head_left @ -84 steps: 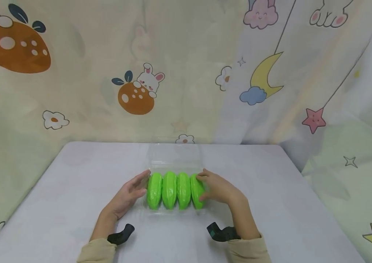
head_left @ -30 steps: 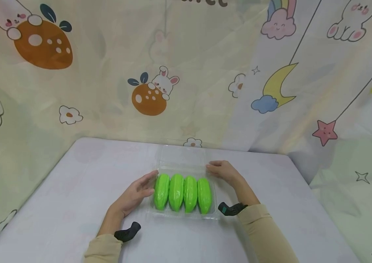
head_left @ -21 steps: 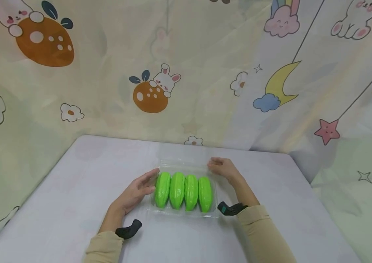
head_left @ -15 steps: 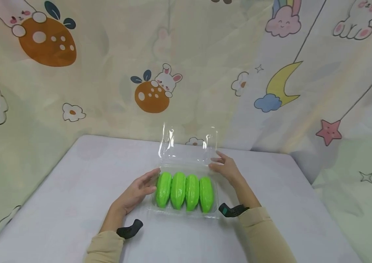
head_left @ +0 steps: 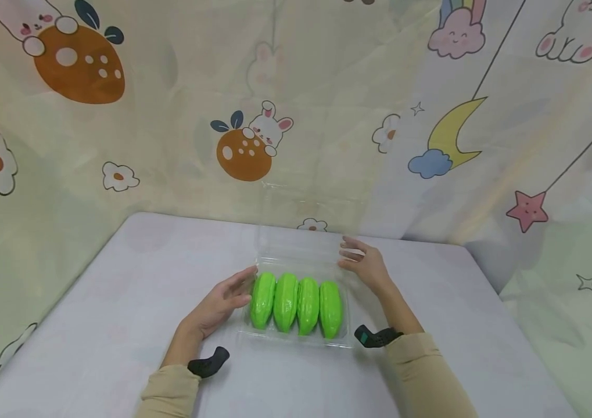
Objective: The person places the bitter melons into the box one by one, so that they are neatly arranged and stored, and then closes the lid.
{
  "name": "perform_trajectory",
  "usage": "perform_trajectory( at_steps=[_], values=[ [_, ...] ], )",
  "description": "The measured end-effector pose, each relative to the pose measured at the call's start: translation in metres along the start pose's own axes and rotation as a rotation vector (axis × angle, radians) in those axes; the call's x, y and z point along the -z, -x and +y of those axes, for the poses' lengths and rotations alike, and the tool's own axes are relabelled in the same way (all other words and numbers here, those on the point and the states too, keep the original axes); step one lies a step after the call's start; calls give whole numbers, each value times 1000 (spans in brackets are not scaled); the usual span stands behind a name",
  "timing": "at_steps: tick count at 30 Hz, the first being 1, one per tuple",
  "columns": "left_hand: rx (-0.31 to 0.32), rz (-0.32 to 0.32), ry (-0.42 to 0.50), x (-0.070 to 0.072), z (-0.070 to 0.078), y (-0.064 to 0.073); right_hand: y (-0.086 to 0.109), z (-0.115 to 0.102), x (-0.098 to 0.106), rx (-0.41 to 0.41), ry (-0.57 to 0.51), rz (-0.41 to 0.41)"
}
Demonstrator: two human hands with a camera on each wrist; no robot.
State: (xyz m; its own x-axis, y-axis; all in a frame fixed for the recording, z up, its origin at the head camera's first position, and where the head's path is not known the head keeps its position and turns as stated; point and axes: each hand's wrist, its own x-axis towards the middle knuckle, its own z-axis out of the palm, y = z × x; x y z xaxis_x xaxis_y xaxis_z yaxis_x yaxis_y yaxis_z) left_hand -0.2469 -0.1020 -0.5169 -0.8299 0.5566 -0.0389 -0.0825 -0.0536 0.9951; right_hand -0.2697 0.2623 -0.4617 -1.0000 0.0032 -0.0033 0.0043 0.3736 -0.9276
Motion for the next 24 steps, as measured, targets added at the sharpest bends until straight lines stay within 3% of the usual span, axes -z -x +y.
perform_trajectory(
  at_steps=[15, 24],
  values=[
    [-44, -42, -9, 3, -2, -1, 16, -3, 5, 122, 44, 21],
    [-52, -62, 25, 5, -1, 0, 33, 3, 3, 125, 174, 61]
  ],
)
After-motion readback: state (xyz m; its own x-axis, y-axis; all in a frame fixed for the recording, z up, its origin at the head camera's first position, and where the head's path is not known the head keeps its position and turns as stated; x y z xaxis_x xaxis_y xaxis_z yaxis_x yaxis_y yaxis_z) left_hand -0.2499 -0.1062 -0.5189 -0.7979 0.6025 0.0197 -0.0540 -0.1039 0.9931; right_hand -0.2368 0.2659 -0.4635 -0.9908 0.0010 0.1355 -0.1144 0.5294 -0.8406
